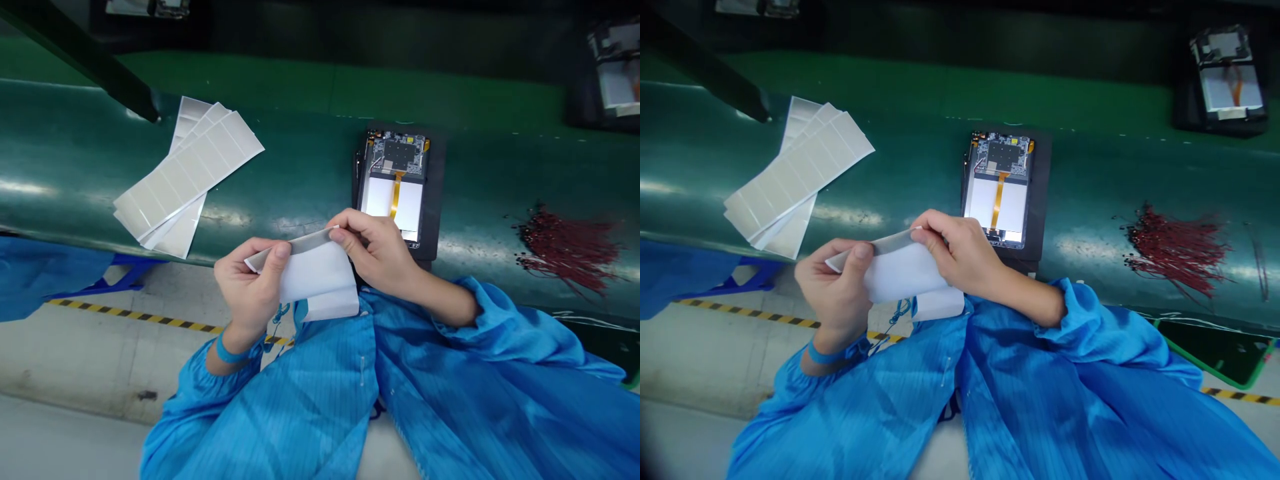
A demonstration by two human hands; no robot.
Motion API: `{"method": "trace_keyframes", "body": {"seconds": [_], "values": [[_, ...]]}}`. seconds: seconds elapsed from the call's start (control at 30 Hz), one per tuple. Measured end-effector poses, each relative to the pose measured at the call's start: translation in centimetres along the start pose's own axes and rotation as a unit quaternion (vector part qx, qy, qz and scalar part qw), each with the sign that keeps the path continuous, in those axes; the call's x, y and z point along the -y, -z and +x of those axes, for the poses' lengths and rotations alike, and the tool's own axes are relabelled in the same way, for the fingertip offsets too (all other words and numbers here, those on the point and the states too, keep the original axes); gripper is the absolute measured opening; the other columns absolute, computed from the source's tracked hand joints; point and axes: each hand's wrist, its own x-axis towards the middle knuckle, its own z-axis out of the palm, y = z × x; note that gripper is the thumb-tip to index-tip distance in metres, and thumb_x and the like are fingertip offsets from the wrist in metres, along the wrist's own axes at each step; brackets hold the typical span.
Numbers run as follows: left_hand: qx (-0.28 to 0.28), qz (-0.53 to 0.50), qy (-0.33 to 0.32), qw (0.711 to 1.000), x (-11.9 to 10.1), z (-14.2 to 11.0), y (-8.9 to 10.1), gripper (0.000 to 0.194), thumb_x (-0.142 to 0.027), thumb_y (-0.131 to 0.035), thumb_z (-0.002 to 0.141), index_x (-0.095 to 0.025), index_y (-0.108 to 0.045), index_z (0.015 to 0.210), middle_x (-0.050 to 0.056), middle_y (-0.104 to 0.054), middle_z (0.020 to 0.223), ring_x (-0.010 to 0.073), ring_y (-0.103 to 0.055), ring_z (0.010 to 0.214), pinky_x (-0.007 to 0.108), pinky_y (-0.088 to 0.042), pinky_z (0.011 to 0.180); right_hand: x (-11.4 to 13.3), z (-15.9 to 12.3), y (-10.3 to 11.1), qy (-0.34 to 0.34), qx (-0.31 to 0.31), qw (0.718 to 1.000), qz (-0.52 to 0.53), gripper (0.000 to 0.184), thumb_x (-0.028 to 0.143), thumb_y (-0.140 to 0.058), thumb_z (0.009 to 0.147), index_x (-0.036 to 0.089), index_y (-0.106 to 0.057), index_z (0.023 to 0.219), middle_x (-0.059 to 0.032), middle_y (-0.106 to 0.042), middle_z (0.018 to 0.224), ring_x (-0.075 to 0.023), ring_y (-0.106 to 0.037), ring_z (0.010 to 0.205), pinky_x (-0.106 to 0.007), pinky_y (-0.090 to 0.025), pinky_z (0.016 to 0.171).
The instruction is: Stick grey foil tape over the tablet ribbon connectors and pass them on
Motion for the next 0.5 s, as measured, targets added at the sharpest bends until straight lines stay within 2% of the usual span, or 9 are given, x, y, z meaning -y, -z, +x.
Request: {"method": "trace_keyframes", "body": {"seconds": [0.13, 0.23, 0.33, 0.43, 0.5], "values": [[-0.010, 0.013, -0.007, 1.000, -0.5, -0.2, -0.5, 0.029, -0.050, -0.085, 0.087, -0.026, -0.077, 0.072, -0.001, -0.061, 0.061, 0.0125, -0.050, 0.053, 0.029, -0.035, 0.046, -0.4, -0.2, 0.0, 0.116, -0.040, 0.989, -0.078, 0.014, 0.024, -0.059, 0.105, 0.022, -0.071, 0.111, -0.0051, -0.075, 0.107, -0.0150, -0.068, 0.090, -0.027, -0.055, 0.075], [-0.003, 0.008, 0.011, 1.000, -0.5, -0.1, -0.6, 0.032, -0.053, -0.085, 0.086, -0.026, -0.075, 0.071, -0.001, -0.059, 0.059, 0.0115, -0.047, 0.050, 0.029, -0.032, 0.044, -1.3, -0.8, 0.0, 0.208, -0.094, 0.958, -0.175, 0.017, 0.018, -0.062, 0.102, 0.026, -0.074, 0.112, -0.0067, -0.076, 0.114, -0.0176, -0.070, 0.095, -0.030, -0.056, 0.076], [0.005, -0.002, 0.041, 0.999, -0.3, 0.2, -0.6, 0.036, -0.055, -0.086, 0.085, -0.025, -0.073, 0.069, -0.002, -0.056, 0.057, 0.0097, -0.042, 0.047, 0.028, -0.027, 0.043, -2.2, -1.4, -0.1, 0.269, -0.116, 0.922, -0.252, 0.026, 0.014, -0.064, 0.099, 0.029, -0.072, 0.118, -0.0055, -0.076, 0.118, -0.0182, -0.068, 0.093, -0.031, -0.054, 0.072], [0.021, -0.016, 0.064, 0.998, -0.3, 0.4, -0.6, 0.038, -0.055, -0.086, 0.085, -0.023, -0.071, 0.069, -0.002, -0.055, 0.057, 0.0088, -0.040, 0.047, 0.027, -0.025, 0.043, -2.3, -1.5, -0.1, 0.273, -0.105, 0.911, -0.291, 0.023, 0.012, -0.062, 0.098, 0.029, -0.070, 0.112, -0.0041, -0.075, 0.115, -0.0180, -0.064, 0.090, -0.032, -0.050, 0.068], [0.040, -0.023, 0.074, 0.996, -0.4, 0.3, -0.7, 0.039, -0.054, -0.087, 0.084, -0.022, -0.070, 0.070, -0.002, -0.055, 0.057, 0.0085, -0.039, 0.047, 0.027, -0.024, 0.042, -1.9, -1.2, 0.0, 0.242, -0.095, 0.924, -0.280, 0.016, 0.014, -0.059, 0.099, 0.026, -0.069, 0.102, -0.0047, -0.073, 0.111, -0.0187, -0.062, 0.089, -0.034, -0.049, 0.070]]}}
